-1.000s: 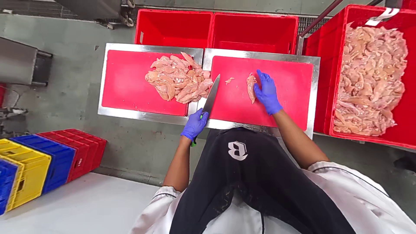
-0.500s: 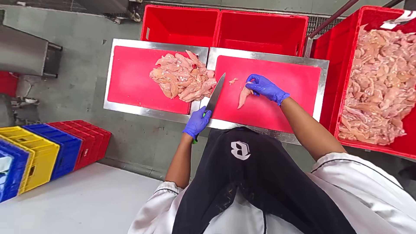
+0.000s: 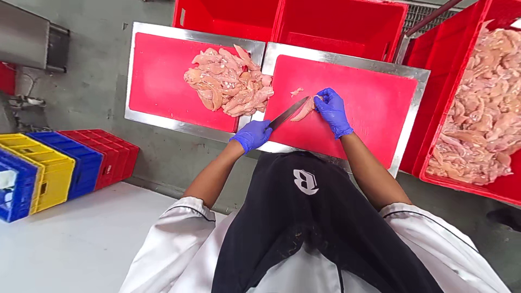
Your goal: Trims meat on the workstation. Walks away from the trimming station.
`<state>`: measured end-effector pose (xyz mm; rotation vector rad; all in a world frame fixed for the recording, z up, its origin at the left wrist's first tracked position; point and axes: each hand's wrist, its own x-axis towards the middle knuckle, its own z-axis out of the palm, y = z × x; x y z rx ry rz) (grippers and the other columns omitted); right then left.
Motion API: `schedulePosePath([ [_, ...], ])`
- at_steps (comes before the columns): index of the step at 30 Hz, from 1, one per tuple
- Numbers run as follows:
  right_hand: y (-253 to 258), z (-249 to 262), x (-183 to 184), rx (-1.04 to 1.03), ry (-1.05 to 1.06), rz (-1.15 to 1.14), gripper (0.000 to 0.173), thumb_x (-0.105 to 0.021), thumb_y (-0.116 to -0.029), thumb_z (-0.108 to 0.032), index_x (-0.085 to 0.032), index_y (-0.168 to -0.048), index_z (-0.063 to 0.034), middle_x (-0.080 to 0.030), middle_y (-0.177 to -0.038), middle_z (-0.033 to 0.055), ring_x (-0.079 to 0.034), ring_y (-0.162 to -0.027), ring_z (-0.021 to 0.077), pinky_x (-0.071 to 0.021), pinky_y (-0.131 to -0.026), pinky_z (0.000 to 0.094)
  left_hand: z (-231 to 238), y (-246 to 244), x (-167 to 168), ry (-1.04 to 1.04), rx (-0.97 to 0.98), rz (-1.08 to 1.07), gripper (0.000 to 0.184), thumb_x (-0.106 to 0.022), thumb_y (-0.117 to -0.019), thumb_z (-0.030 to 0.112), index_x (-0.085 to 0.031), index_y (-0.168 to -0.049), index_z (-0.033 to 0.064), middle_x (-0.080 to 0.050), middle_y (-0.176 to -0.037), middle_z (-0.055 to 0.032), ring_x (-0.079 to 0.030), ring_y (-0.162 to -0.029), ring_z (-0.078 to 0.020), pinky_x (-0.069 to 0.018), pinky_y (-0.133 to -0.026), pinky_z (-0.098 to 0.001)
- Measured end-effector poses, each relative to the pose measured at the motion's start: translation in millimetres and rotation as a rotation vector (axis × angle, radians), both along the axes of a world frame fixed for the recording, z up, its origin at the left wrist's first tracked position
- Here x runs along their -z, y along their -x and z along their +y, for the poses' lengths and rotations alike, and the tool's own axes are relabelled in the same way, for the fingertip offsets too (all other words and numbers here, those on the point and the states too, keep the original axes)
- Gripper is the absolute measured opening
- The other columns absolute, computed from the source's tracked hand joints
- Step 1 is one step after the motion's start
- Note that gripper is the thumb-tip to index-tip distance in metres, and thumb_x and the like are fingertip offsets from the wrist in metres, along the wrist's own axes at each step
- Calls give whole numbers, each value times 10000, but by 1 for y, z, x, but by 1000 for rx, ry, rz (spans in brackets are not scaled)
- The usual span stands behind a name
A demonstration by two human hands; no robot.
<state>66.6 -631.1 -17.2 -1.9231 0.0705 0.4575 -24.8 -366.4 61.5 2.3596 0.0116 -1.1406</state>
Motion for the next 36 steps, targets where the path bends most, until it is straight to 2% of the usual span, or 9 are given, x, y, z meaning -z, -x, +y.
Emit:
schedulePosePath([
  [3, 0, 2, 0, 22, 1, -14, 198, -667, -965, -162, -635, -1117, -40, -658, -846, 86, -630, -688, 156, -548, -663, 373, -5, -2, -6, 44, 13, -37, 386, -406, -1098, 286, -653, -1208, 10, -701, -1024, -226, -687, -1010, -392, -514, -901, -608],
  [7, 6, 2, -4, 35, -3, -6, 216, -637, -963, -119, -605, -1157, -30, -647, -848, 101, -624, -680, 166, -546, -651, 370, -10, -5, 2, 27, 7, 18, 398, -384, -1108, 272, -630, -1268, 4, -695, -1100, -247, -673, -1090, -405, -496, -961, -613],
  [10, 18, -2, -14, 93, -98, 68, 294, -437, -1071, -122, -467, -1346, -22, -633, -863, 95, -638, -666, 120, -569, -674, 318, -2, -2, 7, 80, -47, 23, 391, -401, -1107, 284, -632, -1254, 5, -691, -1040, -233, -686, -976, -376, -519, -895, -591],
  [13, 18, -9, -10, 174, -183, 68, 257, -361, -1092, -138, -462, -1284, 1, -653, -850, 70, -674, -677, 104, -597, -706, 308, 3, 1, 7, 125, -65, 9, 387, -407, -1106, 287, -629, -1248, 4, -688, -1009, -224, -687, -919, -359, -530, -866, -571],
  [19, 20, -2, -8, 82, -54, -35, 209, -589, -1026, -142, -580, -1194, -19, -628, -867, 88, -620, -693, 128, -556, -667, 321, -1, -7, 9, 103, 16, -14, 380, -415, -1100, 272, -633, -1242, -4, -693, -1072, -243, -677, -1050, -402, -504, -933, -605],
  [23, 17, 2, -6, 99, -38, -43, 200, -615, -992, -113, -592, -1172, -29, -623, -842, 80, -604, -683, 130, -539, -654, 322, -2, -15, 6, 121, 22, -31, 369, -422, -1102, 268, -637, -1231, -3, -696, -1066, -235, -680, -1041, -389, -508, -936, -594],
  [27, 18, 7, -7, 131, -2, -23, 224, -670, -972, -164, -594, -1150, -52, -622, -830, 62, -590, -660, 117, -525, -631, 314, -9, -20, 8, 90, 48, 2, 366, -406, -1106, 253, -625, -1247, -4, -694, -1085, -234, -676, -1067, -394, -505, -950, -596],
  [30, 16, 15, -11, 139, 104, -40, 272, -741, -926, -184, -609, -1115, -39, -623, -818, 83, -583, -663, 160, -510, -634, 367, -11, -21, 4, 68, 36, 31, 366, -386, -1110, 239, -609, -1258, -11, -685, -1085, -247, -670, -1075, -406, -505, -948, -603],
  [36, 11, 31, -12, 136, 247, -94, 219, -756, -844, -120, -583, -959, -50, -578, -752, 131, -570, -649, 281, -451, -564, 484, -20, -21, -1, 6, 56, 70, 393, -349, -1121, 250, -575, -1288, -26, -672, -1119, -263, -664, -1105, -421, -508, -953, -604],
])
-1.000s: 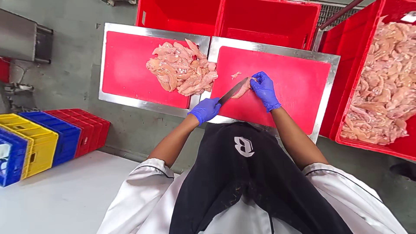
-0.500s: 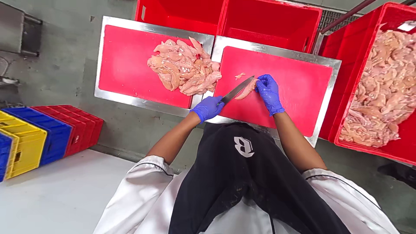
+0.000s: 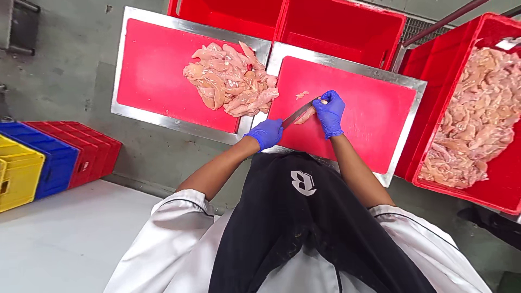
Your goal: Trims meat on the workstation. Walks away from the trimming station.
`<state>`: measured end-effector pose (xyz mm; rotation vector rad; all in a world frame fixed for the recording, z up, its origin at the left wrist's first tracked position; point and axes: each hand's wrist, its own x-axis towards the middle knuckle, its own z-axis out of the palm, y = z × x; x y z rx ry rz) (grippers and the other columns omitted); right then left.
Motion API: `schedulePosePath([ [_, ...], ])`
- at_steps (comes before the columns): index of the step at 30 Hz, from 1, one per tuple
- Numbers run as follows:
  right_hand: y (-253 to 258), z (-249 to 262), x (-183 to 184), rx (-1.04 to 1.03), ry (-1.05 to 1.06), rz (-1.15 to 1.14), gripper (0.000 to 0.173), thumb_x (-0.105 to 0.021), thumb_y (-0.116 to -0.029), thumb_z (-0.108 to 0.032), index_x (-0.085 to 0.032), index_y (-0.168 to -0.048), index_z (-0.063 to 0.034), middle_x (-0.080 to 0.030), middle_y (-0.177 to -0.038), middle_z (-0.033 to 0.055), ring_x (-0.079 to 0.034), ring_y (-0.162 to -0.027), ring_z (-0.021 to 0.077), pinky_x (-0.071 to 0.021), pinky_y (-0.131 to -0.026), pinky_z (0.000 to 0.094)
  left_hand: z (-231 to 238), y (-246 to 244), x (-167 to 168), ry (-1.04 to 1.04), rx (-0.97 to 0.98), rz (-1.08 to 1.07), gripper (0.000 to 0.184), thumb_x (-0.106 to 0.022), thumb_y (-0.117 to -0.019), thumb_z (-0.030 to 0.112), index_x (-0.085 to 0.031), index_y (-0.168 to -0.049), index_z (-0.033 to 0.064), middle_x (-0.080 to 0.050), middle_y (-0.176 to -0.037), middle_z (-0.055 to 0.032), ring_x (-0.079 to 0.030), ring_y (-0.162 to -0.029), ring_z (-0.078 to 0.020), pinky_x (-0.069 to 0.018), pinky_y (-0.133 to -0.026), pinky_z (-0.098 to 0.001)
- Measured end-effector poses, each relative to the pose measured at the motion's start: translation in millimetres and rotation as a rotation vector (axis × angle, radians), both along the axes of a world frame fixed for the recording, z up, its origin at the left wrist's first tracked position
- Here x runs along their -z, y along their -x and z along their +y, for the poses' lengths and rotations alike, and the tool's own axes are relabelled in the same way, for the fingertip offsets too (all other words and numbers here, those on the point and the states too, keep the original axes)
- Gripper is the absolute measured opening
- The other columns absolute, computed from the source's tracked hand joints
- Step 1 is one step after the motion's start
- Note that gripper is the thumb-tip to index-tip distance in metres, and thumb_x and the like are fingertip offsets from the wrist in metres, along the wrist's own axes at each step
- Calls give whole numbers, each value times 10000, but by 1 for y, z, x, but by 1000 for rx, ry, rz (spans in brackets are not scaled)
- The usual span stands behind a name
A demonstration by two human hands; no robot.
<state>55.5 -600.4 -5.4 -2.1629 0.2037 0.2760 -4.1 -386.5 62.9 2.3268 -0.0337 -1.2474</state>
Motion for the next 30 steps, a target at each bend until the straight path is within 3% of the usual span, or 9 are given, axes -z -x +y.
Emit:
schedulePosePath([
  [2, 0, -3, 7, 7, -50, -53, 217, -767, -817, -94, -558, -865, -61, -552, -711, 109, -538, -614, 247, -426, -540, 442, -4, 2, -1, -30, -13, 3, 398, -342, -1122, 256, -566, -1300, -20, -672, -1125, -264, -664, -1108, -426, -514, -944, -609],
  [4, 2, -9, 17, 24, -215, -121, 253, -763, -798, -55, -512, -805, -83, -507, -698, 51, -481, -596, 158, -403, -535, 334, -9, 4, -4, -58, -34, 9, 404, -347, -1118, 256, -556, -1332, -16, -670, -1151, -275, -661, -1127, -441, -515, -948, -627],
  [8, 2, -22, 13, 57, -590, -258, 258, -676, -819, 8, -482, -795, -161, -520, -734, -50, -504, -647, 30, -442, -574, 188, -13, 6, -6, -82, -39, 10, 406, -340, -1117, 257, -552, -1338, -10, -667, -1169, -275, -656, -1141, -443, -514, -953, -624],
  [15, -1, -50, -37, -15, -952, -336, 233, -706, -851, -34, -566, -870, -219, -635, -862, -72, -625, -790, 43, -547, -699, 222, -13, 8, -2, -81, -30, -1, 411, -338, -1118, 261, -556, -1324, -20, -664, -1174, -277, -649, -1150, -447, -503, -964, -627],
  [20, 9, -70, -81, -58, -1101, -288, 248, -766, -844, -133, -569, -932, -257, -639, -867, -87, -633, -767, 34, -563, -682, 213, -11, 13, 2, -69, -38, -12, 416, -330, -1119, 255, -550, -1336, -23, -663, -1172, -279, -647, -1154, -441, -495, -976, -625],
  [23, 8, -88, -117, -128, -1151, -281, 253, -758, -853, -188, -609, -1036, -281, -651, -924, -94, -645, -813, 39, -570, -714, 219, -11, 16, 4, -69, -51, -15, 408, -336, -1116, 251, -551, -1325, -27, -663, -1165, -278, -651, -1144, -438, -498, -976, -617],
  [25, -3, -100, -141, -234, -1148, -291, 213, -691, -900, -214, -669, -1104, -275, -677, -975, -88, -661, -828, 42, -576, -709, 215, -10, 17, 4, -57, -58, -28, 412, -341, -1113, 252, -558, -1321, -30, -666, -1158, -280, -654, -1137, -440, -498, -973, -622],
  [28, -46, -113, -154, -375, -1048, -352, 234, -454, -954, -138, -648, -1039, -238, -641, -1012, -80, -633, -856, 44, -556, -725, 230, -6, 23, 7, -15, -97, -66, 413, -369, -1106, 264, -586, -1293, -34, -674, -1129, -280, -662, -1110, -434, -498, -966, -625],
  [30, -98, -108, -144, -335, -1001, -400, 321, -388, -931, -63, -674, -969, -203, -673, -979, -88, -640, -875, 45, -556, -777, 259, -4, 29, 7, 0, -129, -77, 418, -378, -1105, 269, -591, -1302, -32, -680, -1126, -276, -663, -1110, -434, -496, -974, -622],
])
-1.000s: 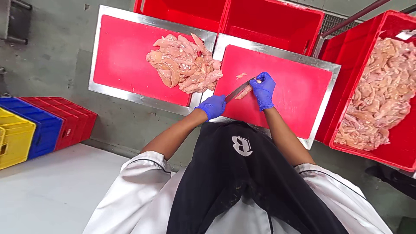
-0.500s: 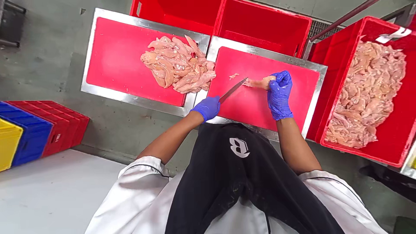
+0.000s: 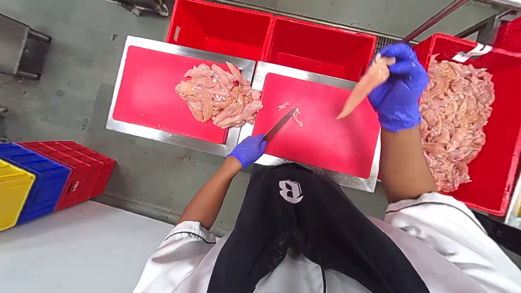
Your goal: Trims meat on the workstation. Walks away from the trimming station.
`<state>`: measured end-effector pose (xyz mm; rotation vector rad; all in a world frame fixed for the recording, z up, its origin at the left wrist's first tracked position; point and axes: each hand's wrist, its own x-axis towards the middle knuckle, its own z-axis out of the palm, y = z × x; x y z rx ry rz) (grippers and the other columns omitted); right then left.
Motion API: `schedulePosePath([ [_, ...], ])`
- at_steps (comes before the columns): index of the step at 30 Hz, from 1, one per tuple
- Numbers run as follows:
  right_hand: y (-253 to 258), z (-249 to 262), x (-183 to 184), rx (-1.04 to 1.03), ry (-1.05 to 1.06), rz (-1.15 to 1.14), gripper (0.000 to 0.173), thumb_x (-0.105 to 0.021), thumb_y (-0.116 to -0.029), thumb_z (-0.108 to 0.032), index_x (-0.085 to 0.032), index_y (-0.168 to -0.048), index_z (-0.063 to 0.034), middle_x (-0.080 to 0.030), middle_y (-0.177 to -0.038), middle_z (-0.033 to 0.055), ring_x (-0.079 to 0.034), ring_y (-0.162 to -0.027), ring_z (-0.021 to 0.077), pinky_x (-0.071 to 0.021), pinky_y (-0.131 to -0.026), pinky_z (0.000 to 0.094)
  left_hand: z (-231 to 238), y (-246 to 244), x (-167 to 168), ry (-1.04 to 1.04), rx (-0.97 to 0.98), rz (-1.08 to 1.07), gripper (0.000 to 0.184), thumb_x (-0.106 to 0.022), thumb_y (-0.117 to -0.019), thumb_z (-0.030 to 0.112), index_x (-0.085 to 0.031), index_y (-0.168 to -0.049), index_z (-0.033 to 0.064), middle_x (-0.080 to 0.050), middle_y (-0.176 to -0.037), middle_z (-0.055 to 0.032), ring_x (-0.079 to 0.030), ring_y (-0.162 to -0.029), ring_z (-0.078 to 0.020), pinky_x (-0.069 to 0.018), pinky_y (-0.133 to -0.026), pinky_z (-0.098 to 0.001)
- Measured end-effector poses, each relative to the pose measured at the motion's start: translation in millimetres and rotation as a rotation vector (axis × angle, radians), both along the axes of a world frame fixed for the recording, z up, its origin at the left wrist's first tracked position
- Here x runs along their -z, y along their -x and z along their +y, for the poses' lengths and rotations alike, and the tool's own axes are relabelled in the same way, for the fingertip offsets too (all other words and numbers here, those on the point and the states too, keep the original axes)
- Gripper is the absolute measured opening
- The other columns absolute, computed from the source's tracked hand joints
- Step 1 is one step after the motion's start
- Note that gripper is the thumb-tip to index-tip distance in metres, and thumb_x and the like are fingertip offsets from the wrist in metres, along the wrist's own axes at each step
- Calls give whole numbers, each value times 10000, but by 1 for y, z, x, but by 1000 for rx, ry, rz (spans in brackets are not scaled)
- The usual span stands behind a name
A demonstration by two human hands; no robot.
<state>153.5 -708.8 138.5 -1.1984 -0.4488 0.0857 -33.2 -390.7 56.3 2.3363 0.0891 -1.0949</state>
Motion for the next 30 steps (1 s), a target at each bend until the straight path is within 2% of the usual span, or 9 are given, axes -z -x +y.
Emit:
schedulePosePath([
  [2, -60, 4, 30, 86, 146, 44, 292, -383, -942, -31, -649, -1011, -133, -665, -1024, -43, -634, -942, 74, -548, -843, 290, 2, 7, -4, 22, -43, -4, 413, -388, -1103, 268, -596, -1293, -34, -684, -1103, -273, -672, -1084, -428, -500, -961, -621],
  [5, -128, 1, 90, 174, 806, 158, 411, -491, -1010, -115, -562, -1409, -52, -582, -1368, 148, -598, -1164, 202, -523, -943, 380, 3, 21, -12, 69, -119, -3, 405, -392, -1103, 270, -604, -1305, -10, -697, -1047, -234, -696, -956, -371, -530, -895, -584],
  [7, -133, 12, 108, 173, 1083, 80, 456, -554, -968, -98, -585, -1421, -53, -526, -1450, 228, -525, -1332, 313, -459, -1081, 477, 6, 28, -17, 95, -171, -10, 407, -391, -1103, 286, -602, -1308, 5, -699, -990, -201, -696, -849, -321, -554, -831, -544],
  [10, -75, 57, 125, -142, 1043, -220, 360, -562, -963, -55, -648, -1309, -10, -606, -1361, 228, -562, -1301, 341, -431, -1123, 492, 15, 45, -19, 188, -352, -33, 415, -399, -1105, 319, -597, -1313, 19, -684, -842, -110, -644, -629, -187, -572, -631, -396],
  [12, -26, 86, 146, -403, 1053, -382, 416, -547, -1013, -200, -612, -1388, -32, -575, -1440, 195, -499, -1392, 334, -355, -1194, 497, 22, 56, -18, 255, -506, -58, 396, -406, -1105, 322, -590, -1281, 18, -646, -741, -56, -589, -522, -127, -537, -523, -316],
  [14, 9, 99, 159, -479, 1178, -536, 472, -540, -1020, -378, -629, -1390, -100, -562, -1464, 149, -462, -1415, 340, -336, -1184, 533, 31, 61, -16, 259, -593, -118, 381, -421, -1102, 316, -588, -1259, 11, -632, -695, -34, -573, -486, -105, -528, -491, -290],
  [18, 29, 80, 158, -492, 1296, -634, 518, -577, -987, -450, -642, -1332, -69, -611, -1384, 164, -525, -1351, 354, -408, -1123, 526, 47, 63, -12, 187, -611, -184, 394, -427, -1100, 336, -600, -1259, 19, -640, -707, -55, -593, -510, -131, -542, -520, -323],
  [25, 39, 76, 135, -600, 1392, -594, 708, -781, -778, -29, -571, -1448, -126, -487, -1538, 156, -500, -1357, 398, -443, -1073, 559, 54, 65, 2, 242, -595, -214, 377, -436, -1101, 321, -593, -1253, 14, -647, -728, -70, -607, -525, -139, -557, -536, -331],
  [30, 48, 99, 134, -511, 1402, -586, 334, -670, -901, 38, -705, -1217, -64, -617, -1337, 174, -591, -1218, 397, -498, -1016, 539, 55, 65, 5, 257, -616, -211, 359, -456, -1105, 299, -590, -1294, 25, -654, -744, -63, -612, -532, -131, -561, -523, -326],
])
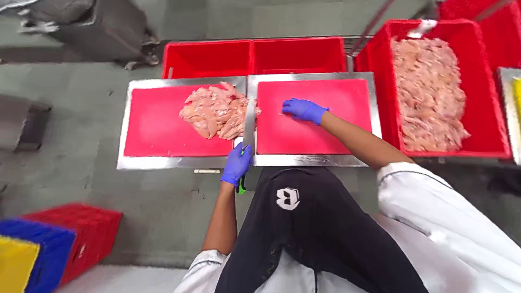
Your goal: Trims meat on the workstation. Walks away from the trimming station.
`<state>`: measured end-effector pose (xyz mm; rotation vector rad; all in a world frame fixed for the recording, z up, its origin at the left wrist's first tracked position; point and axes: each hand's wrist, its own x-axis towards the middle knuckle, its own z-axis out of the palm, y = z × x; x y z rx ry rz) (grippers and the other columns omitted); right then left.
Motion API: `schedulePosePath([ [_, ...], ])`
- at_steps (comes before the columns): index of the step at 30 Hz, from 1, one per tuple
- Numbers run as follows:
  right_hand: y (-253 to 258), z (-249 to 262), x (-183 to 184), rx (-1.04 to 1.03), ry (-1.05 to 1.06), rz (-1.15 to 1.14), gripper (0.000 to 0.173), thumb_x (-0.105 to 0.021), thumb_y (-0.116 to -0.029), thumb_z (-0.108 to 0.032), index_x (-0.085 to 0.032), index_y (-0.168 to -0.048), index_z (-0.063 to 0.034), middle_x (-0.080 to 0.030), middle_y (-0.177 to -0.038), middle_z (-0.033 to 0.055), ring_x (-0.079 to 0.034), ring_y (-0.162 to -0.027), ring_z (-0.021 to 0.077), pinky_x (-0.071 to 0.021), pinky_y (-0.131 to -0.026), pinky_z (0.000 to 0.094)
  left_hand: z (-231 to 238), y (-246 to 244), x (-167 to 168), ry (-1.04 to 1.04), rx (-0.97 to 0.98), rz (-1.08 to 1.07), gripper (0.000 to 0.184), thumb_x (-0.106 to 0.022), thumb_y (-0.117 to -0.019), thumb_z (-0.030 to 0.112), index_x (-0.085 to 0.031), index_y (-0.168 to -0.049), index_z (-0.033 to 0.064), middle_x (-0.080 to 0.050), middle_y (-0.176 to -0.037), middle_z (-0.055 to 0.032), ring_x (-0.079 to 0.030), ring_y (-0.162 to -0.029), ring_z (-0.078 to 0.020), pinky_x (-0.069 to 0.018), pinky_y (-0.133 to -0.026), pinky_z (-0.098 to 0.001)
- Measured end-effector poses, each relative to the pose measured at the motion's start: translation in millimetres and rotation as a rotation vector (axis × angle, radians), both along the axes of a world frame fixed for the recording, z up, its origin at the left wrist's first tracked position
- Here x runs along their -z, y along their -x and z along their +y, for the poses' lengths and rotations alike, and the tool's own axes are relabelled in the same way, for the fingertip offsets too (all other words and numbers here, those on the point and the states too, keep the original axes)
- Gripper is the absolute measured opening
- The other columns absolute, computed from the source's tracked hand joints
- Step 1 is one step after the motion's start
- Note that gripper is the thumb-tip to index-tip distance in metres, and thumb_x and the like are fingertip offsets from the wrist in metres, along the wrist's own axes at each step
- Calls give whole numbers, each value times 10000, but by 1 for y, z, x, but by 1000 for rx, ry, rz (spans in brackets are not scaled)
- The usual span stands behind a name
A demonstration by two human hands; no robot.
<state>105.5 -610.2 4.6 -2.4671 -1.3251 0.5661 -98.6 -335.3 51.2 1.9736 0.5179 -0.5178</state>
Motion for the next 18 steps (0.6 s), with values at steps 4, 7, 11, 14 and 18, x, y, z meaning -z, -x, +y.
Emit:
schedulePosePath([
  [4, 12, 5, 7, 229, -34, 22, 193, -667, -917, -8, -712, -1104, -21, -670, -1159, 195, -645, -1107, 375, -520, -957, 550, -3, -4, -4, -25, 14, -25, 346, -451, -1113, 281, -579, -1296, 17, -653, -712, -63, -592, -488, -128, -545, -475, -318],
  [7, 24, 5, 2, 522, -205, 137, 189, -685, -879, -6, -707, -1066, 7, -690, -1086, 186, -656, -1065, 340, -516, -947, 517, -4, -8, 0, -104, 75, -75, 349, -466, -1108, 284, -560, -1306, 13, -636, -674, -56, -576, -460, -125, -532, -450, -320],
  [11, 72, -14, -16, 1013, -834, 433, 208, -701, -873, -2, -654, -1063, 68, -661, -953, 175, -625, -853, 222, -524, -807, 388, -17, -27, 4, -390, 286, -126, 487, -532, -1060, 289, -457, -1442, -3, -701, -943, -235, -707, -762, -364, -581, -720, -580],
  [14, 132, -37, -39, 1133, -1224, 737, 191, -609, -968, -5, -575, -1139, 71, -600, -975, 102, -606, -807, 120, -547, -746, 284, -51, -40, -11, -538, 379, -171, 550, -579, -1002, 204, -406, -1478, -9, -677, -1103, -328, -679, -1023, -507, -515, -879, -688],
  [18, 211, -70, -49, 1139, -1524, 916, 82, -535, -1001, 4, -529, -1070, -41, -590, -901, 11, -605, -769, 89, -539, -721, 264, -97, -65, -7, -591, 434, -261, 623, -618, -936, 121, -372, -1496, 4, -665, -1152, -319, -671, -1060, -491, -525, -892, -668],
])
